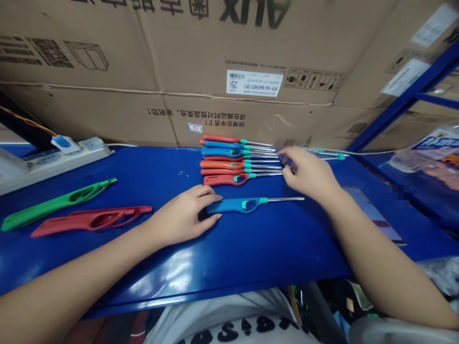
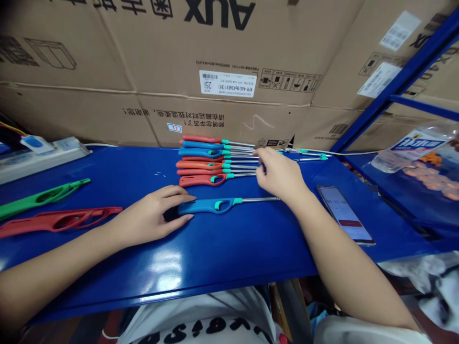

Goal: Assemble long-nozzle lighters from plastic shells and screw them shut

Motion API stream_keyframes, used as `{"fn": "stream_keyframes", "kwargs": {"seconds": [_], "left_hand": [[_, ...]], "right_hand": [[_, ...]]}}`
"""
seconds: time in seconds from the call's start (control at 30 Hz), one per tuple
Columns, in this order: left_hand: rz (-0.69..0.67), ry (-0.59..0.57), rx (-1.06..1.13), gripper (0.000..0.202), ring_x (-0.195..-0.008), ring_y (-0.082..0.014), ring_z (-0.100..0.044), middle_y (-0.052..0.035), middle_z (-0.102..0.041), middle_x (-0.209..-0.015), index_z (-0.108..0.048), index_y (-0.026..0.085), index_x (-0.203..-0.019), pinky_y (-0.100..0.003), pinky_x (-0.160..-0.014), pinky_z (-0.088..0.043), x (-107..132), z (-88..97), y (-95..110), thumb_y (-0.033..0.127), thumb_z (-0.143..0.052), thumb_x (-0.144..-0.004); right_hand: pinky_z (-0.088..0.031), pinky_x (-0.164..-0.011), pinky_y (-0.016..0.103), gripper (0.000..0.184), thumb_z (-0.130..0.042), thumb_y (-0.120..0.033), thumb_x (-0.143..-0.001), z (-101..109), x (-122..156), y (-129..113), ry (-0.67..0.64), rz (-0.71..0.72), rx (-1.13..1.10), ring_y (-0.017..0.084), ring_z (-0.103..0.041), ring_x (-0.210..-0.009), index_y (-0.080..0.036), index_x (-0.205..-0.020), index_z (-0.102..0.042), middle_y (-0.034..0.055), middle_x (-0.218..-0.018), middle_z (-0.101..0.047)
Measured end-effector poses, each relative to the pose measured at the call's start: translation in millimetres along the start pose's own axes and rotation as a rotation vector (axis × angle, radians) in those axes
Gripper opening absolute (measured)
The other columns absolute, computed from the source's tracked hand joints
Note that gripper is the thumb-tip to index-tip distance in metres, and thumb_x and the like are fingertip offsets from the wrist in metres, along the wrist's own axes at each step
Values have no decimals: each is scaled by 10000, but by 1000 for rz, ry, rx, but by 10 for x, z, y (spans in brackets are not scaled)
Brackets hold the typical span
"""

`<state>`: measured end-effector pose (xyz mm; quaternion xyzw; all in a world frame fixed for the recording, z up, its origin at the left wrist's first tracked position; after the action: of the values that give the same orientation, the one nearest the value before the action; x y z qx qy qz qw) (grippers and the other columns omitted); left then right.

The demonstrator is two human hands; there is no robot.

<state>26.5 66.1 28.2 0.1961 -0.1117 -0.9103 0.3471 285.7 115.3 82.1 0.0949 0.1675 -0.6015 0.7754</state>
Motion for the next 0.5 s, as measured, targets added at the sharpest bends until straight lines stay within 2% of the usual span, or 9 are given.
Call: {"fn": "stream_keyframes", "kwargs": {"seconds": [0.1,0.27,0.33,0.5], "left_hand": [[-12,3,-2,386,-1109,-260,-636,-116,-651,-1192,-650,159,-1294,-413,-973,-555,10,-3,28,353,-577,-969],[-7,-3,-9,389,-1145,-270,-619,-120,-646,-1212,-639,171,-1314,-423,-996,-541,19,-9,38,337,-564,-971],[-9,-7,-12,390,-1147,-272,-616,-120,-645,-1212,-636,172,-1318,-426,-996,-540,21,-10,41,335,-562,-971],[-15,-12,-26,381,-1132,-275,-615,-119,-648,-1195,-640,177,-1313,-440,-975,-547,10,-10,48,328,-556,-974]], "right_hand": [[-504,-795,384,461,-488,-138,-828,-46,-16,183,-56,-104,53,299,-656,-1057,-178,-1270,-612,132,-1247,-664],[-509,-862,453,578,-522,-237,-860,-281,40,420,-333,-228,157,377,-621,-1151,-146,-1430,-489,220,-1373,-551],[-507,-864,450,559,-509,-256,-874,-346,47,458,-389,-244,149,369,-627,-1137,-180,-1428,-497,201,-1353,-564],[-496,-858,407,479,-498,-246,-876,-420,18,485,-422,-235,110,322,-637,-1094,-229,-1347,-581,151,-1271,-613]]}}
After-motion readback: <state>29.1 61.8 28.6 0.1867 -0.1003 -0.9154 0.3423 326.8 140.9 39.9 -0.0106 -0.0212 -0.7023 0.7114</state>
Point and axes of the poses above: each hand's wrist, its own x-axis away from the middle knuckle, its own z-axis out of the back of the hand, y = z × x, the point moved 7 cm from there along -x, towards the middle knuckle
